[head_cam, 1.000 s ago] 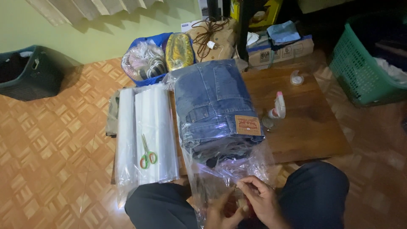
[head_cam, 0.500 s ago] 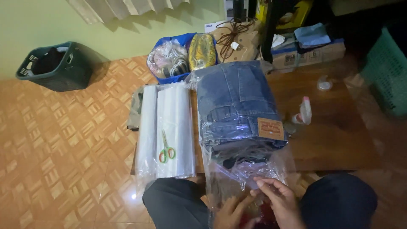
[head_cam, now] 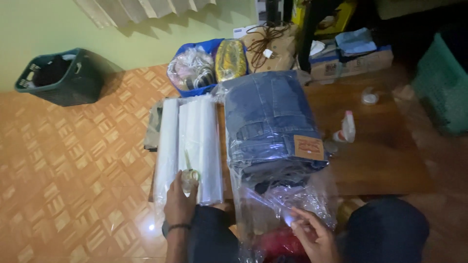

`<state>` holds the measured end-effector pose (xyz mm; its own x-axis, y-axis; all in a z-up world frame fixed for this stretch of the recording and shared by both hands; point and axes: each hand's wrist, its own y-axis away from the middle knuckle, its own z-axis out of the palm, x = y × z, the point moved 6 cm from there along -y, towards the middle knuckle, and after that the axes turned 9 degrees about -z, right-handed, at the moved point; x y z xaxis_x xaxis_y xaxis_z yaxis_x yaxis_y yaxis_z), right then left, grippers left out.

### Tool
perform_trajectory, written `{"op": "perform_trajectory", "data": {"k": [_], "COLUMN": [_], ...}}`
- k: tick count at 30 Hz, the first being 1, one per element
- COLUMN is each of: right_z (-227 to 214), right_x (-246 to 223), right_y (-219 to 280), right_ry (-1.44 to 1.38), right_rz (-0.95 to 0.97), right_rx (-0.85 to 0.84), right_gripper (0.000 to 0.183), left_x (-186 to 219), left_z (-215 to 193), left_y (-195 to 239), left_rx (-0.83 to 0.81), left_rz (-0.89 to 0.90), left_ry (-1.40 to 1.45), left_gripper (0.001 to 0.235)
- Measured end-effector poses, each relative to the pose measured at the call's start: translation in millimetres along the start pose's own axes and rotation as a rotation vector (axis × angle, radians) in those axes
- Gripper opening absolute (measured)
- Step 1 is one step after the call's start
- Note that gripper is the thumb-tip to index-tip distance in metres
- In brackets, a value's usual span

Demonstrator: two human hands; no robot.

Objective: The person wraps a folded pair of jeans in clear plastic wrap on a low wooden table. They smooth the wrap, spray it with a liquid, and secure it with tape. The person uses scissors to cut the wrap and a marker to write on the package.

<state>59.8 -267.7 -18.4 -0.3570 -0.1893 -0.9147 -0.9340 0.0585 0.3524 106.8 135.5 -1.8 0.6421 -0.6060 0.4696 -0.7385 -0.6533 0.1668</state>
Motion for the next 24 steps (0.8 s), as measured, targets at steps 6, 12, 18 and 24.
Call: {"op": "perform_trajectory", "data": {"k": [6, 12, 18, 24], "right_z": [-10, -17, -23, -14], "right_x": [-18, 5, -7, -26], "right_y": [6, -3, -2, 18], "right_ry": [0.091, 0.081, -0.004, 0.020], "right_rz": [0.083, -0.091, -0.241, -0.086], "right_rx": [-0.020, -0.031, -0.056, -0.291], "right_gripper": [0.041, 0.048, 0.066, 0.124], "left_x": [-1, -10, 17, 55], "left_z": [19, 91, 144, 143], "left_y": [20, 126, 199, 215], "left_rx": [0.246, -0.389, -0.796, -1.042], "left_rz": [0.387, 0.070, -0.541, -0.664], "left_ry": [-0.020, 1.002, 1.148, 1.117], "left_gripper": [0.063, 0.081, 0.086, 0.050]}}
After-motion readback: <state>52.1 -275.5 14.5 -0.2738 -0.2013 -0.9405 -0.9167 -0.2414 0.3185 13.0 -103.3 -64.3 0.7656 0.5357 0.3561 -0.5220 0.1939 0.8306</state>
